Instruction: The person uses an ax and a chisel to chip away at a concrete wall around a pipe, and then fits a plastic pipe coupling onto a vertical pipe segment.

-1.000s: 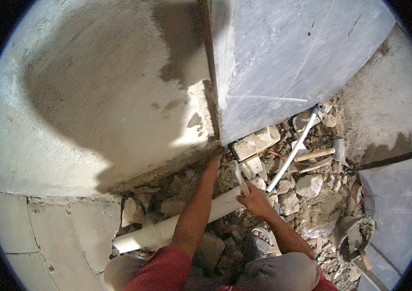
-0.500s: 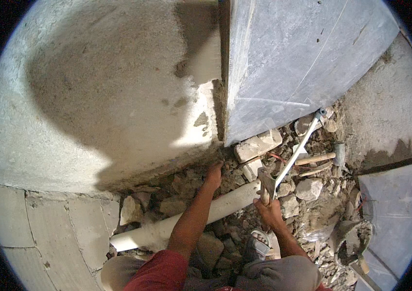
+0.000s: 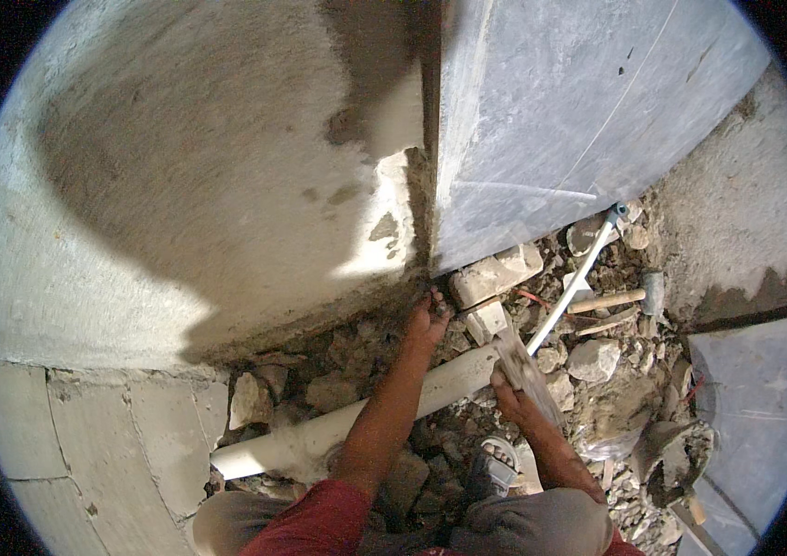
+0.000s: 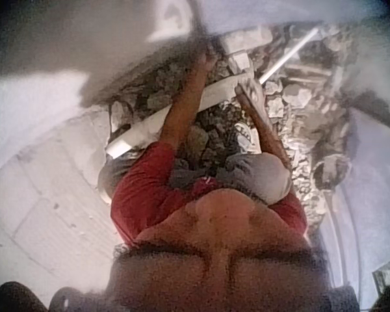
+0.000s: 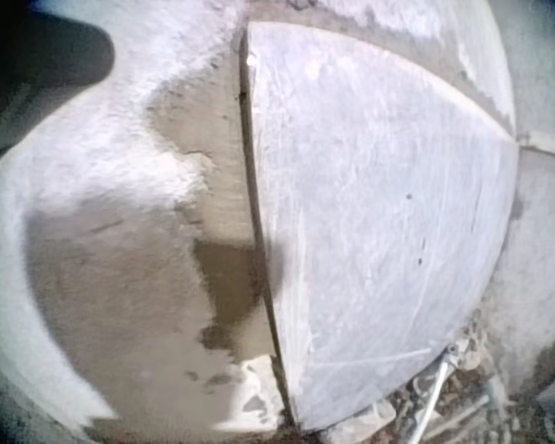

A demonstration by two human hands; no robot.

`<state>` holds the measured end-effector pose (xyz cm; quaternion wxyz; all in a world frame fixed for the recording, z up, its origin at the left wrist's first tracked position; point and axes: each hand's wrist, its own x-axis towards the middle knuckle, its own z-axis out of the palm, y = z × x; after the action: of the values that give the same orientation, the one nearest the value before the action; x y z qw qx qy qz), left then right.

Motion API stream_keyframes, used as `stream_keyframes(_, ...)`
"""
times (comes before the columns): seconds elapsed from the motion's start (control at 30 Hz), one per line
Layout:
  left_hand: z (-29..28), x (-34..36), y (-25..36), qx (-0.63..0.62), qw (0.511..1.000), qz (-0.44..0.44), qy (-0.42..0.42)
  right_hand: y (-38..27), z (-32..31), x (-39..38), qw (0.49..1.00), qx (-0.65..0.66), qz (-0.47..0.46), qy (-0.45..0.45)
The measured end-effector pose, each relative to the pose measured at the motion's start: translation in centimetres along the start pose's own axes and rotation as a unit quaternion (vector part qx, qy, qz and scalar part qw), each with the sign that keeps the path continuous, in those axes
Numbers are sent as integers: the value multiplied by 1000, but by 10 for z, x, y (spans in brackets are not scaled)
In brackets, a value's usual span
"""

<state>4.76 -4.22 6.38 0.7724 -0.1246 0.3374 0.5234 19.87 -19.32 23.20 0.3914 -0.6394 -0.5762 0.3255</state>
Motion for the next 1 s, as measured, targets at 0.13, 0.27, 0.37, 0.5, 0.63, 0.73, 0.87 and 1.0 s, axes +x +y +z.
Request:
stream_keyframes(0.13, 20, -10, -18, -47, 996, 16, -75, 62, 14, 19, 975, 57, -214, 3)
stream_keyframes(0.27, -8, 17, -5, -25, 998, 41, -27, 48, 39, 46, 959, -203, 72, -185)
stream_keyframes(0.37, -14, 13, 0, -34, 999, 28, -30, 24, 32, 28, 990, -110, -5, -90)
stream_keyframes(0.5, -2, 12, -5, -79, 989, -59, -109, 4, 11, 26, 993, -54, -71, -77)
stream_keyframes(0.63, 3, 4, -4, -24, 997, 15, -75, 66, 50, 48, 959, -206, 47, -190)
stream_keyframes(0.73, -5, -7, -3, 42, 994, 31, -101, 62, 38, 25, 945, -218, 121, -213)
stream_keyframes(0.87, -4, -12, 4, 79, 997, 14, 22, 46, 29, -7, 976, -122, 145, -109)
stream_keyframes(1.0, 0, -10, 21, 432, 899, 71, -21, 30, 8, -15, 975, -55, 194, -97)
